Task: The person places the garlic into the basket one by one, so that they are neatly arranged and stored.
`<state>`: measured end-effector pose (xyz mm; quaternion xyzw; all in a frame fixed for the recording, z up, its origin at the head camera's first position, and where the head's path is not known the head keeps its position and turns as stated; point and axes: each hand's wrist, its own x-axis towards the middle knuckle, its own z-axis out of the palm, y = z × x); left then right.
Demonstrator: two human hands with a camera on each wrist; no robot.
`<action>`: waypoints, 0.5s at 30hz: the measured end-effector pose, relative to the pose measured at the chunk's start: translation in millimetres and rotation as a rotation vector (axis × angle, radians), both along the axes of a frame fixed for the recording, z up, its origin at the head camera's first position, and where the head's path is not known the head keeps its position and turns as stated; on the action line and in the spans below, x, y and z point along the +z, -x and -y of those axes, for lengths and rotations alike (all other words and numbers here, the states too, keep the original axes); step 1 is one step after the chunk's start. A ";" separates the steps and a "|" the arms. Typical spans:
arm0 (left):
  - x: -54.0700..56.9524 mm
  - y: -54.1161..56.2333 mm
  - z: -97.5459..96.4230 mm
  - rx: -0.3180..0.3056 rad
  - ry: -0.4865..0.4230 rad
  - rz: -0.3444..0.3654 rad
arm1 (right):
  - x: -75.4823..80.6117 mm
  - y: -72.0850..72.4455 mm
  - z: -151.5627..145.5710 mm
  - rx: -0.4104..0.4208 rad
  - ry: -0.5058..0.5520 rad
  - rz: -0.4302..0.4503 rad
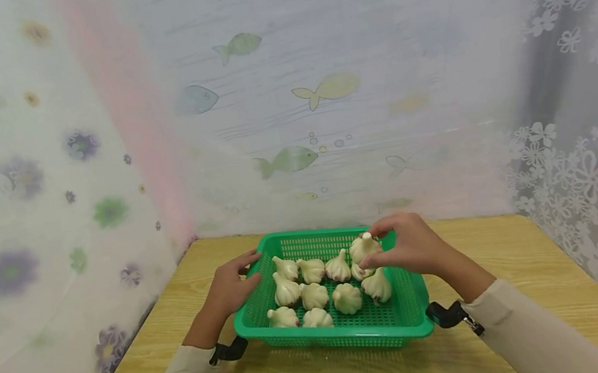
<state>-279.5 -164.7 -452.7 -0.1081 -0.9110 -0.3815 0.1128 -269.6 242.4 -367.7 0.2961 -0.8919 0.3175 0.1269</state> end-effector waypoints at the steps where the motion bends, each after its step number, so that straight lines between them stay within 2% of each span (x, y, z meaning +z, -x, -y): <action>1: 0.4 -0.3 0.0 0.004 0.000 0.003 | -0.2 1.4 1.4 0.025 -0.003 0.013; 7: 0.1 -1.0 2.5 0.014 -0.005 0.003 | -0.4 11.2 10.8 0.192 -0.039 0.074; 15: -1.9 1.2 -1.3 0.006 -0.001 -0.007 | -5.8 20.1 19.0 0.314 -0.096 0.211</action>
